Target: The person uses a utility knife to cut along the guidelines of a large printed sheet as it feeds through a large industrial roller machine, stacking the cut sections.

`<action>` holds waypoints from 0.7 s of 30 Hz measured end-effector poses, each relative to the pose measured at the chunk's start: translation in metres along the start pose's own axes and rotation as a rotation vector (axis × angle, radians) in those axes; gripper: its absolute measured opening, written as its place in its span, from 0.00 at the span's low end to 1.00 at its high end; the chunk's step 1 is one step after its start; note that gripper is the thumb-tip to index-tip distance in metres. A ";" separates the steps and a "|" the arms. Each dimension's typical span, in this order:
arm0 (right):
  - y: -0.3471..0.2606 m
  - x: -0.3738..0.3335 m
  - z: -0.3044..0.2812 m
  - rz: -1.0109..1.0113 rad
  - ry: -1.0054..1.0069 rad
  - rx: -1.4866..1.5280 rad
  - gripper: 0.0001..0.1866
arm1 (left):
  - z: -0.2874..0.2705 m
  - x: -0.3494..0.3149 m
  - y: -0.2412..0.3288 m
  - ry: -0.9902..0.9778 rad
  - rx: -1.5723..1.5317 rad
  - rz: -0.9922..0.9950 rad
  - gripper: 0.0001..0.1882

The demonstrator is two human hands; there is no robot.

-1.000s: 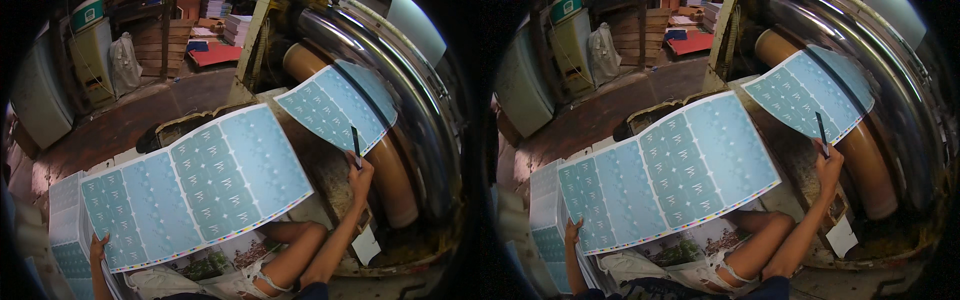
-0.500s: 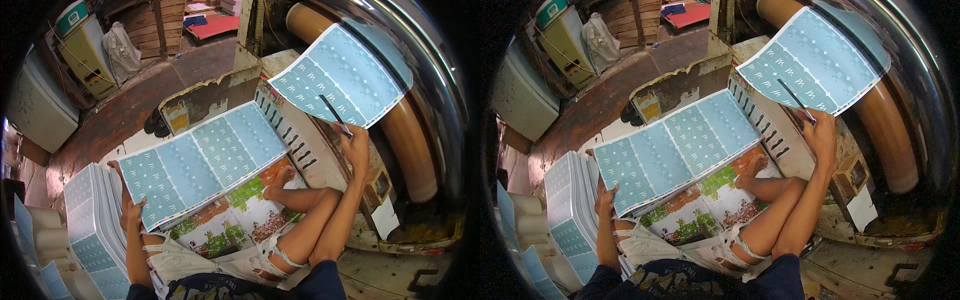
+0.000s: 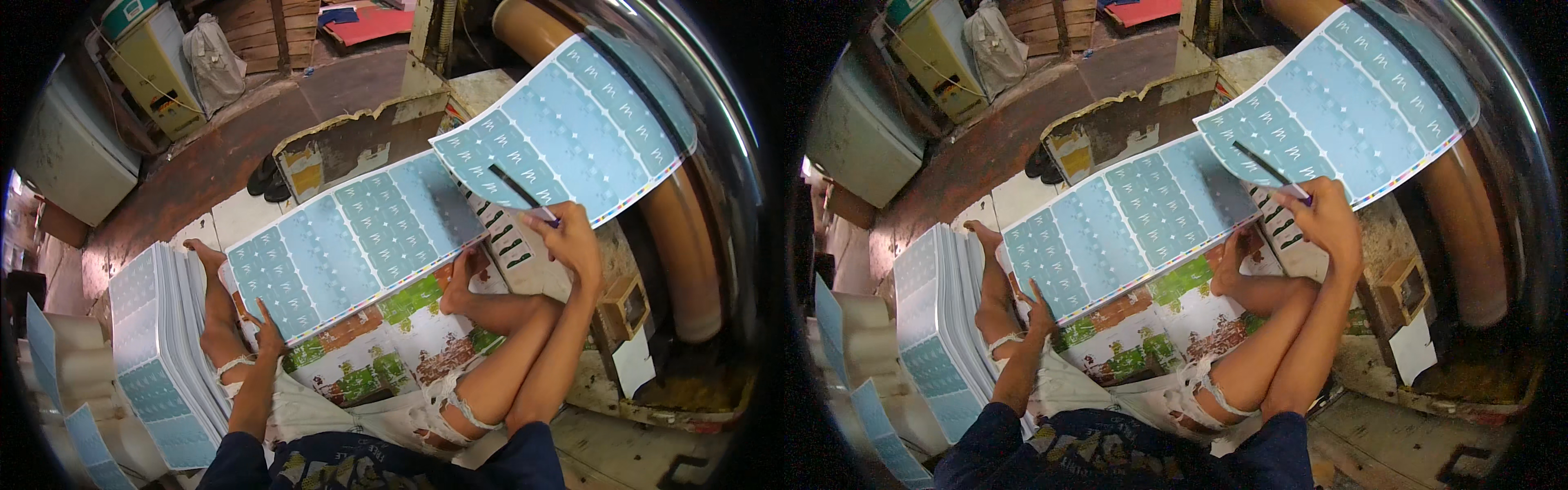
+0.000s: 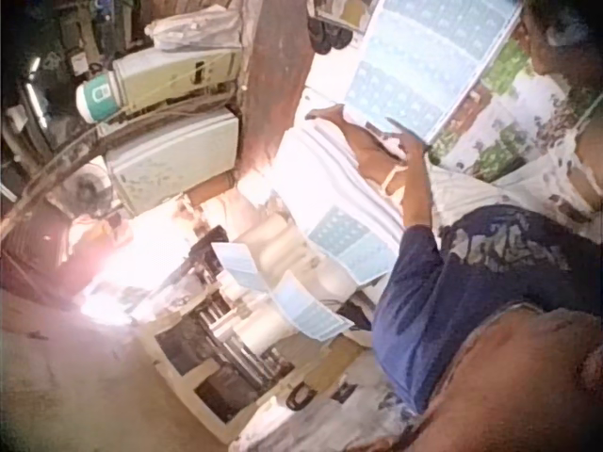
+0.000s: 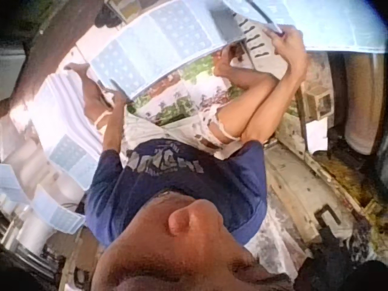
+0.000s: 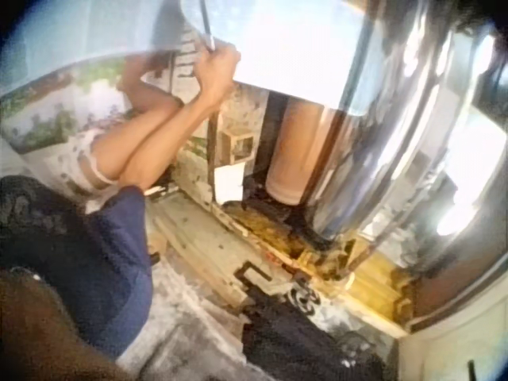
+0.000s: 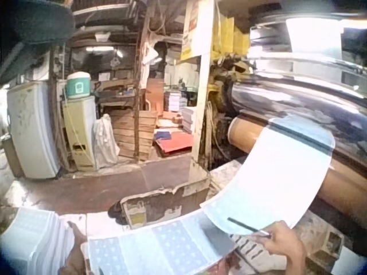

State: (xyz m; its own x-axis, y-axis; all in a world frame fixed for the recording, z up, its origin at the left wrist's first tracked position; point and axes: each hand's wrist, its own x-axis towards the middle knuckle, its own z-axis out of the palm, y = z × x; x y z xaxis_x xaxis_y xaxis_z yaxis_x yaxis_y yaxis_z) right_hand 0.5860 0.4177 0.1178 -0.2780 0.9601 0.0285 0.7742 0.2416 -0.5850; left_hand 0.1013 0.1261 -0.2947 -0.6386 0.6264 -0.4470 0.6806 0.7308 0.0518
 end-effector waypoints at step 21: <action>-0.066 -0.101 0.070 -0.391 -0.335 -0.305 0.15 | -0.382 -0.343 0.243 0.297 -0.650 1.859 0.19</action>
State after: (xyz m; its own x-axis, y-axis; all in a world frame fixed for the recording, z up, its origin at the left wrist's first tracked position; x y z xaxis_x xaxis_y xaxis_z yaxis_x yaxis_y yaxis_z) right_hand 0.5235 0.2953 0.0968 -0.7009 0.7073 -0.0917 0.6930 0.6450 -0.3222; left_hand 0.3485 0.1925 0.2126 0.4953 0.5636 0.6610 0.2946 -0.8248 0.4826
